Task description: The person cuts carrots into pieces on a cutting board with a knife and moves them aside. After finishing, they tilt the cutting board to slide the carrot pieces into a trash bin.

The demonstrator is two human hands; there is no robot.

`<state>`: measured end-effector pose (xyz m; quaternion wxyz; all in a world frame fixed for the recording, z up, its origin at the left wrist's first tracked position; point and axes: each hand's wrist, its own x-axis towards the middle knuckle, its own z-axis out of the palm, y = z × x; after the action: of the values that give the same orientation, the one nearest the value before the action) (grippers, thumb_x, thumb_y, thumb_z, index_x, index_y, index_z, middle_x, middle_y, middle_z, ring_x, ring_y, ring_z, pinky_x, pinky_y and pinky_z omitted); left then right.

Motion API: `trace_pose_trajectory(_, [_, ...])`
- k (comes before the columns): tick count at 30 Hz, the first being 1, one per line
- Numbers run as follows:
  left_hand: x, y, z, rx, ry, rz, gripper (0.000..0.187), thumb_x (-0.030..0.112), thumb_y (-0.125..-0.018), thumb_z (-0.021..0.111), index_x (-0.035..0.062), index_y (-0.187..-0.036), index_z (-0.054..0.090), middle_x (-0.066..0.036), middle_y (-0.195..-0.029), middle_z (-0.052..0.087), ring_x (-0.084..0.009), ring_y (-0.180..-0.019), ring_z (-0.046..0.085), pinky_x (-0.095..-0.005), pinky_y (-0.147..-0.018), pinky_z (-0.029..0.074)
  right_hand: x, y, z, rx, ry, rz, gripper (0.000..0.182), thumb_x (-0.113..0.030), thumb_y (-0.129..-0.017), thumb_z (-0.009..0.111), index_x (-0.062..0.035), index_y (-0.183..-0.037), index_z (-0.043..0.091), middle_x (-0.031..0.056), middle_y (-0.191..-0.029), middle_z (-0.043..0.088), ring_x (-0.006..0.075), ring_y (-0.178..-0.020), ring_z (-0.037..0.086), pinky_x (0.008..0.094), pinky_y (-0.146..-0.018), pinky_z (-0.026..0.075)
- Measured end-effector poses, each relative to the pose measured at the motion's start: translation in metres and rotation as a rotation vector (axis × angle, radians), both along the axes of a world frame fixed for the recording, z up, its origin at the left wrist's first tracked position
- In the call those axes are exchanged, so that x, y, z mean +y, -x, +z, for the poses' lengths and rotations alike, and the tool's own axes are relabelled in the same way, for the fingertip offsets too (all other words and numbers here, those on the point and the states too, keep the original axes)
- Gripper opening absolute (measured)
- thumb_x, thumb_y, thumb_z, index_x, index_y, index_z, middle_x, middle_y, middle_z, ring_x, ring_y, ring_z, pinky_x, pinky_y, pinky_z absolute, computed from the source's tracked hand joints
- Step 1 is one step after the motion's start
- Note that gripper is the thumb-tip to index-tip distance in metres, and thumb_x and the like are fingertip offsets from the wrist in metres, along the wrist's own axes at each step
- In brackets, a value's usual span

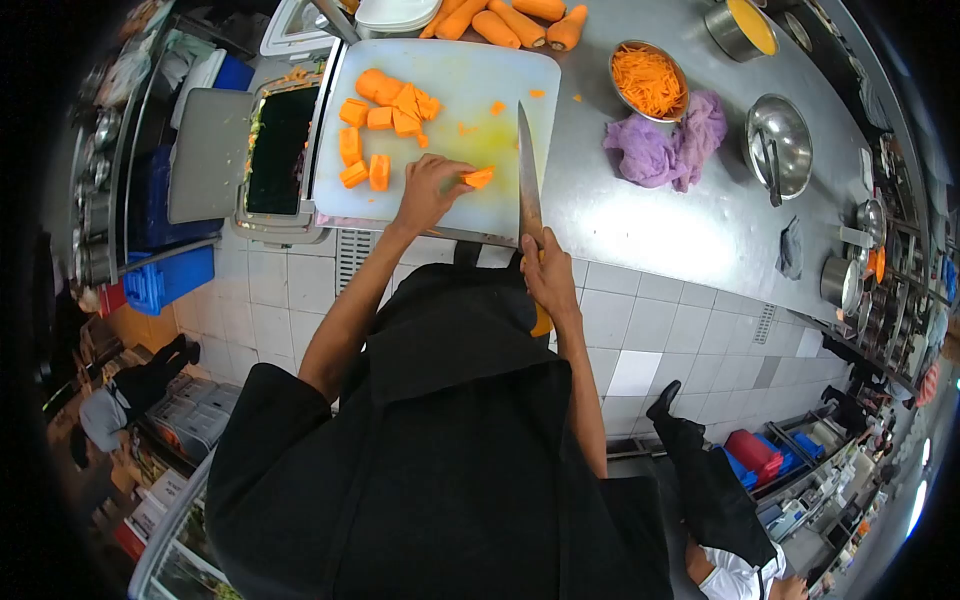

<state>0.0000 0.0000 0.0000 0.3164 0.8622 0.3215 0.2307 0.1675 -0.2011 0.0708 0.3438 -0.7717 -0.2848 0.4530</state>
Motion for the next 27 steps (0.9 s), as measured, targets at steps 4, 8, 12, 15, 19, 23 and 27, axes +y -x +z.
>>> trace_pose_trajectory(4, [0.017, 0.001, 0.006, -0.007, 0.104, -0.012, 0.036, 0.024, -0.083, 0.083, 0.0175, -0.118, 0.073, -0.004, -0.119, 0.069, -0.0262, -0.116, 0.058, -0.0444, -0.100, 0.037, 0.008, 0.003, -0.002, -0.002, 0.012, 0.004, 0.037, -0.037, -0.108, 0.054, -0.0004, -0.100, 0.051, 0.0103, -0.063, 0.061, 0.0169, -0.048, 0.060, 0.0322, -0.044, 0.047])
trace_pose_trajectory(8, [0.020, 0.005, 0.016, -0.001, 0.152, -0.053, 0.046, 0.025, -0.080, 0.087, 0.0124, -0.122, 0.072, -0.008, -0.119, 0.069, -0.0290, -0.119, 0.059, -0.0447, -0.106, 0.039, 0.003, 0.005, -0.002, -0.020, 0.026, 0.012, 0.038, -0.036, -0.108, 0.053, 0.0003, -0.097, 0.050, 0.0124, -0.063, 0.062, 0.0203, -0.049, 0.061, 0.0350, -0.046, 0.047])
trace_pose_trajectory(12, [0.020, 0.006, 0.013, -0.039, 0.213, -0.071, 0.051, 0.029, -0.078, 0.088, 0.0121, -0.123, 0.071, -0.010, -0.120, 0.068, -0.0298, -0.121, 0.058, -0.0450, -0.108, 0.039, -0.003, 0.005, -0.003, -0.067, 0.030, 0.035, 0.038, -0.035, -0.108, 0.053, 0.0010, -0.095, 0.049, 0.0157, -0.064, 0.062, 0.0238, -0.051, 0.062, 0.0378, -0.049, 0.047])
trace_pose_trajectory(15, [0.016, 0.006, 0.013, -0.012, 0.203, -0.059, 0.056, 0.033, -0.077, 0.089, 0.0132, -0.125, 0.070, -0.010, -0.122, 0.067, -0.0289, -0.123, 0.057, -0.0446, -0.108, 0.039, -0.006, 0.005, -0.007, -0.067, 0.021, 0.034, 0.037, -0.032, -0.108, 0.053, 0.0018, -0.094, 0.049, 0.0190, -0.064, 0.062, 0.0278, -0.054, 0.063, 0.0401, -0.053, 0.048])
trace_pose_trajectory(19, [0.013, 0.004, 0.010, -0.022, 0.109, -0.044, 0.058, 0.035, -0.076, 0.089, 0.0144, -0.127, 0.069, -0.007, -0.122, 0.065, -0.0279, -0.122, 0.057, -0.0439, -0.104, 0.040, -0.008, 0.006, -0.010, -0.091, -0.001, 0.033, 0.035, -0.029, -0.108, 0.054, 0.0023, -0.093, 0.049, 0.0218, -0.064, 0.061, 0.0321, -0.057, 0.065, 0.0417, -0.054, 0.047])
trace_pose_trajectory(23, [0.013, 0.004, 0.010, -0.032, 0.070, -0.047, 0.058, 0.034, -0.075, 0.089, 0.0146, -0.125, 0.069, -0.007, -0.120, 0.064, -0.0271, -0.120, 0.057, -0.0431, -0.100, 0.041, -0.012, 0.005, -0.016, -0.109, -0.011, 0.043, 0.033, -0.027, -0.107, 0.053, 0.0024, -0.093, 0.049, 0.0241, -0.065, 0.061, 0.0339, -0.057, 0.065, 0.0427, -0.055, 0.047])
trace_pose_trajectory(27, [0.015, 0.004, 0.011, 0.004, 0.103, -0.057, 0.059, 0.038, -0.077, 0.088, 0.0146, -0.127, 0.069, -0.007, -0.122, 0.065, -0.0271, -0.122, 0.057, -0.0438, -0.106, 0.039, -0.011, 0.006, -0.015, -0.113, 0.000, 0.041, 0.034, -0.027, -0.108, 0.053, 0.0025, -0.092, 0.049, 0.0247, -0.066, 0.061, 0.0337, -0.057, 0.064, 0.0427, -0.055, 0.047])
